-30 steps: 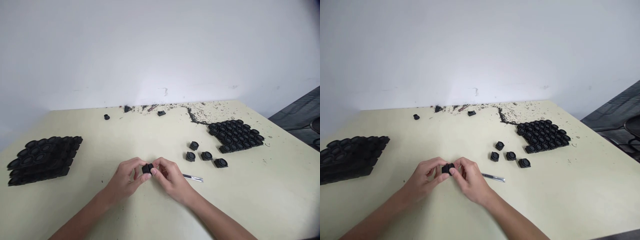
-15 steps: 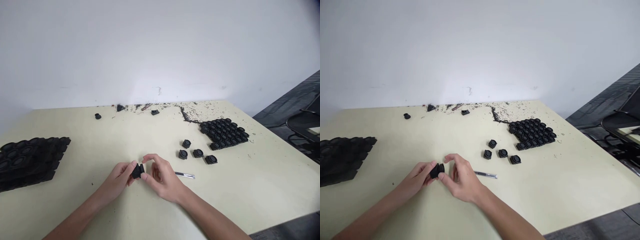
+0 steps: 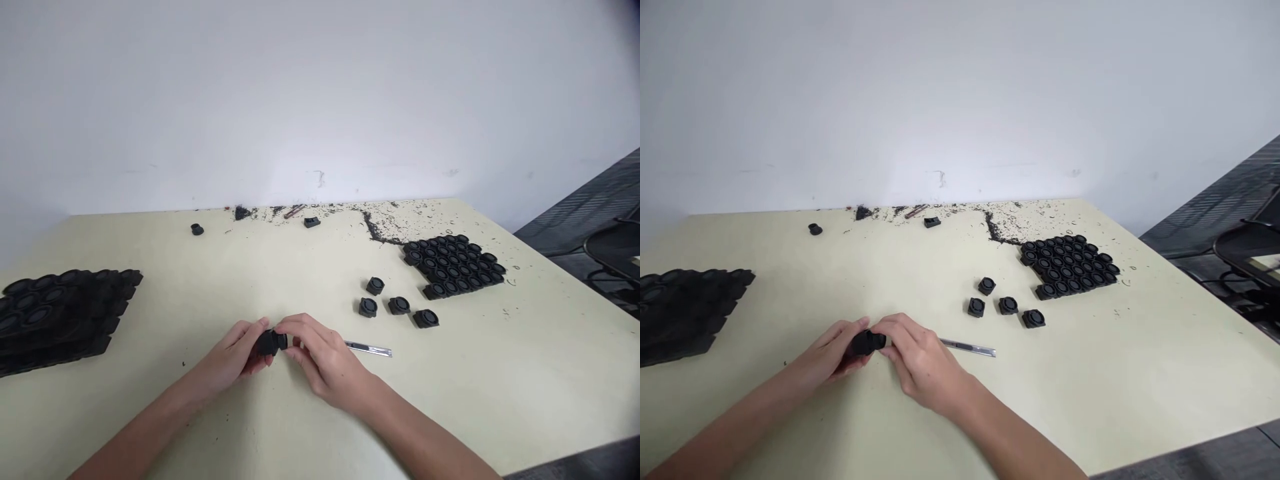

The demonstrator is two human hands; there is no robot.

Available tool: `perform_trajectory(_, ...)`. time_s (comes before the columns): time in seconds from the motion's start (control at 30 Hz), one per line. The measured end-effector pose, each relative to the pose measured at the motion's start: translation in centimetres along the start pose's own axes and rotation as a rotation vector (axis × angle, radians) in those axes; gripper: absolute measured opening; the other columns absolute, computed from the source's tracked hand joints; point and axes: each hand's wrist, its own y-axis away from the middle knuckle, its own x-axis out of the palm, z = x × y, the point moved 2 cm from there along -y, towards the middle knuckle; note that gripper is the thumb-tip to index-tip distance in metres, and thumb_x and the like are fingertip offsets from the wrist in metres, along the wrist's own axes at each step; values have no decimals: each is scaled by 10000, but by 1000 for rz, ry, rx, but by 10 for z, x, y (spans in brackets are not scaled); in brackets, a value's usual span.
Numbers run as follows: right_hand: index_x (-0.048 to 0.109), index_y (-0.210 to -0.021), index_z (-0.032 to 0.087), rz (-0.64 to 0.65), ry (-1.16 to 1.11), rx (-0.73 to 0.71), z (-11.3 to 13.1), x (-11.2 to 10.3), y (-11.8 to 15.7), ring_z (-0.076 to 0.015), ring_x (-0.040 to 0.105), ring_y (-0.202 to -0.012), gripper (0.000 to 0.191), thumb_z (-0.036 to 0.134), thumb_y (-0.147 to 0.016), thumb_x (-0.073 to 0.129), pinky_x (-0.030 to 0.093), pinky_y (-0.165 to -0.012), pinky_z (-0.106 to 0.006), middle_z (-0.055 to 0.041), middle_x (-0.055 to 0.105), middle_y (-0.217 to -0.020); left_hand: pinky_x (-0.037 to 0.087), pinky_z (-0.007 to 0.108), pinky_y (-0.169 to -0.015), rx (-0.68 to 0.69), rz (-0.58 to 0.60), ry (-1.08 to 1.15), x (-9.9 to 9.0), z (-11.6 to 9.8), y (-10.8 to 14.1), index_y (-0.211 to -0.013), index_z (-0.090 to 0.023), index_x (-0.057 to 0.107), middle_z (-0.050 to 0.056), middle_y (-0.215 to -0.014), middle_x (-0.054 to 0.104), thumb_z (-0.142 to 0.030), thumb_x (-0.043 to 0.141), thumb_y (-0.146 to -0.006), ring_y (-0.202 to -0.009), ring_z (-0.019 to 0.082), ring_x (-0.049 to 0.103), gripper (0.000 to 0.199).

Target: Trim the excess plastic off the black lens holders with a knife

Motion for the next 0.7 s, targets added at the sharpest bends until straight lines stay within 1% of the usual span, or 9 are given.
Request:
perform_trajectory(0.13, 455, -1309, 193, -18, 48, -50, 7, 3, 0, -119, 509, -1186, 359, 77, -972, 412, 480, -995, -245, -86, 525, -1287, 233, 202, -435, -73, 9, -20, 0, -4, 3, -846, -175, 484, -36, -579, 515, -625, 513, -874, -460, 74, 339, 452)
perform_trajectory(0.2, 452, -1305, 195, -43, 30, -13, 9, 5, 1, -131, 520, -1162, 357, 130, -955, 479, 488, -974, -262, -88, 523, -1278, 225, 203, -411, -70, 0, -12, -1, -3, 1, -865, -180, 477, -46, -567, 503, -637, 498, -875, -431, 70, 320, 458)
perform_trajectory(0.3, 453, -1299, 206, -109, 24, 153, 5, 9, 4, -134, 573, -961, 404, 309, -932, 589, 503, -833, -284, -63, 591, -1146, 241, 205, -392, -37, -8, -7, -2, 2, -1, -883, -184, 472, -55, -563, 495, -646, 500, -871, -415, 72, 322, 463)
perform_trajectory(0.37, 517, -1198, 205, -112, 47, 233, 2, 12, 5, -113, 561, -783, 288, 366, -963, 556, 470, -700, -259, -21, 628, -945, 262, 201, -395, -16, 31, -38, -3, 6, -2, -870, -176, 482, -56, -552, 481, -640, 496, -881, -421, 72, 335, 464)
perform_trajectory(0.43, 555, -1108, 200, -92, 54, 239, -1, 14, 5, -98, 533, -694, 204, 362, -989, 518, 433, -630, -235, 6, 606, -800, 282, 199, -398, -1, 66, -65, -3, 8, -2, -866, -168, 495, -59, -534, 462, -642, 476, -894, -419, 71, 334, 475)
perform_trajectory(0.5, 547, -1149, 201, -75, 46, 191, -1, 12, 5, -90, 539, -722, 203, 320, -986, 526, 454, -654, -222, -2, 618, -860, 303, 199, -397, 1, 59, -58, -3, 8, -2, -878, -169, 496, -65, -524, 454, -640, 474, -898, -417, 74, 338, 472)
perform_trajectory(0.6, 485, -1278, 191, -53, 77, 42, 2, 9, 3, -108, 568, -970, 301, 189, -978, 502, 510, -826, -226, -62, 603, -1131, 319, 201, -392, -14, 25, 2, -3, 8, -4, -872, -180, 469, -69, -524, 463, -624, 516, -884, -416, 79, 360, 446)
perform_trajectory(0.63, 472, -1299, 182, -50, 102, -9, 4, 8, 3, -117, 558, -1041, 325, 145, -976, 480, 513, -871, -232, -80, 582, -1189, 313, 203, -383, -17, 22, 27, -3, 9, -5, -862, -184, 461, -69, -520, 464, -625, 523, -879, -408, 80, 357, 446)
perform_trajectory(0.7, 468, -1310, 172, -59, 152, -70, 6, 6, 3, -123, 545, -1097, 354, 86, -968, 448, 513, -894, -234, -100, 558, -1226, 296, 205, -363, -21, 15, 64, -3, 10, -7, -835, -188, 449, -68, -506, 455, -635, 523, -873, -388, 79, 339, 455)
